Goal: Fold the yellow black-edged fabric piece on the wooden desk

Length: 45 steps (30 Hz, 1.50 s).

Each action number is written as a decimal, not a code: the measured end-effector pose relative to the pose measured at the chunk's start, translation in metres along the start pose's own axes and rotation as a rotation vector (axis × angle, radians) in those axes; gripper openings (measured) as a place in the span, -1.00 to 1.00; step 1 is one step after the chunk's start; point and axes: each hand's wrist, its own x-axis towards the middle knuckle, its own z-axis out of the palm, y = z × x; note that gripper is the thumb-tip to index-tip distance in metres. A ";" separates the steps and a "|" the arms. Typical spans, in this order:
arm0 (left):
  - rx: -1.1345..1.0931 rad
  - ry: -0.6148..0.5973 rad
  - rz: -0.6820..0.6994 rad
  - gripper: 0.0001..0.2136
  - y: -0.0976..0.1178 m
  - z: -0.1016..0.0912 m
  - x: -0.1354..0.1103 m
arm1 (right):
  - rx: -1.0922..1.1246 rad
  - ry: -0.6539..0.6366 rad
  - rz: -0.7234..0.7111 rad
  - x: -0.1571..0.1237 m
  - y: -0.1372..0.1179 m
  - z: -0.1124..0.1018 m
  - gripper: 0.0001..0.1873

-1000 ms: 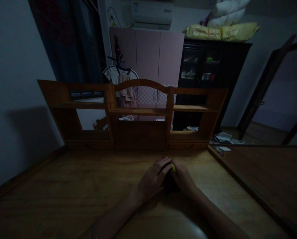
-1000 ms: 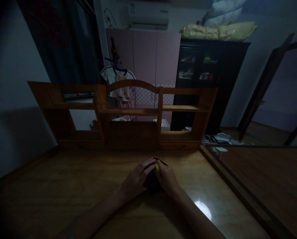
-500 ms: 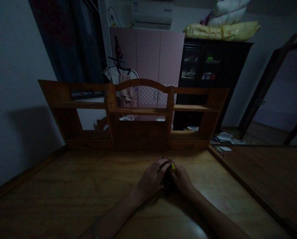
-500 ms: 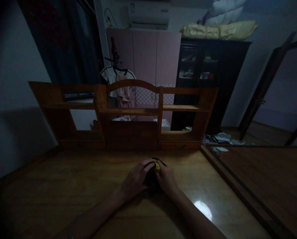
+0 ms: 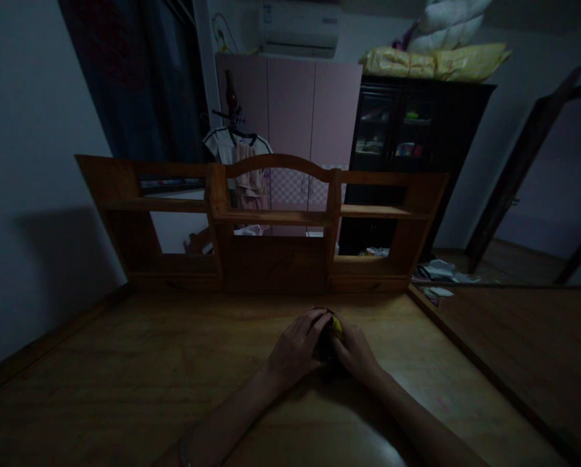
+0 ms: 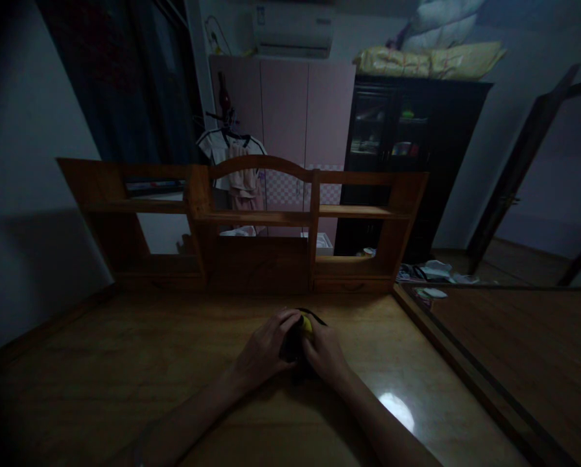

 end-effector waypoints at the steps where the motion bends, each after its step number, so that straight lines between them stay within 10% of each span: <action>1: 0.001 -0.004 -0.007 -0.14 0.000 0.000 0.000 | -0.002 -0.003 0.004 0.000 -0.001 0.000 -0.60; 45: -0.046 0.032 -0.049 -0.17 -0.006 0.007 -0.003 | -0.015 0.024 0.062 0.003 -0.004 -0.003 -0.70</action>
